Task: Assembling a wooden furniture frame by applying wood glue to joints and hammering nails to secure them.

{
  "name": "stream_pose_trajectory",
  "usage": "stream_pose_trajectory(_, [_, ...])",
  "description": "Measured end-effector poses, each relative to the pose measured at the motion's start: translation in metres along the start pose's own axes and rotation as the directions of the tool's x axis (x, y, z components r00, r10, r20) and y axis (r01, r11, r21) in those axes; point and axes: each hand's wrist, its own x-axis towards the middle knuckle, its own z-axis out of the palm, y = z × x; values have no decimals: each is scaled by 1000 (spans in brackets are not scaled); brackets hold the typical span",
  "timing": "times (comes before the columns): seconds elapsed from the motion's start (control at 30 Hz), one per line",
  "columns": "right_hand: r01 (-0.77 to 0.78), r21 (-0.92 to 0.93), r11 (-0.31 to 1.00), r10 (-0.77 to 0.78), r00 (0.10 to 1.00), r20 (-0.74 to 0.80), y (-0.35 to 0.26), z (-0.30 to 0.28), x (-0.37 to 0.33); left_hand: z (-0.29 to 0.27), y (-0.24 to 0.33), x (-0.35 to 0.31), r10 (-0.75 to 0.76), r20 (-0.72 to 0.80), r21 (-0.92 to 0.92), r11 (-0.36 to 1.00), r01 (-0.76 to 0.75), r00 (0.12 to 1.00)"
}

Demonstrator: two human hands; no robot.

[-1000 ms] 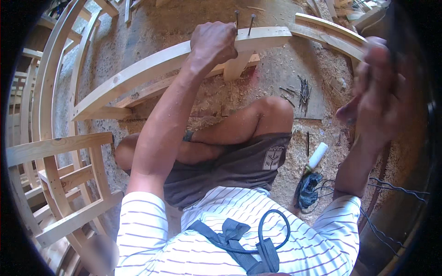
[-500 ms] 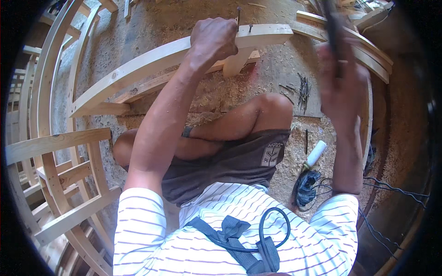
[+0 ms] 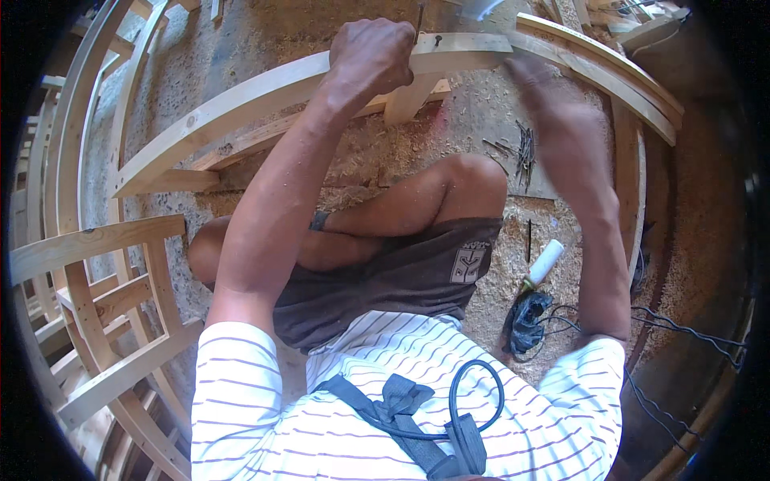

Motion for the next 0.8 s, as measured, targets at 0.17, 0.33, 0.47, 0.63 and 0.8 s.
stream_pose_trajectory(0.17, [-330, 526, 784, 367, 930, 37, -31, -57, 23, -12, -4, -11, -41, 53, -18, 999, 42, 998])
stream_pose_trajectory(0.33, [-319, 329, 889, 312, 947, 77, -7, -28, 6, -9, 12, 3, 2, 30, -18, 1000, -1, 1000])
stream_pose_trajectory(0.47, [-42, 172, 984, -3, 967, 256, -3, -7, 7, -12, 1, -1, -36, 34, -30, 999, 37, 999])
stream_pose_trajectory(0.63, [-276, 507, 817, 236, 961, 143, -17, -36, -8, -18, 11, -7, -40, 72, -53, 998, 44, 997])
stream_pose_trajectory(0.8, [-264, 541, 798, 233, 964, 127, -7, -44, -22, -13, 2, -7, 10, 2, -32, 999, -10, 1000])
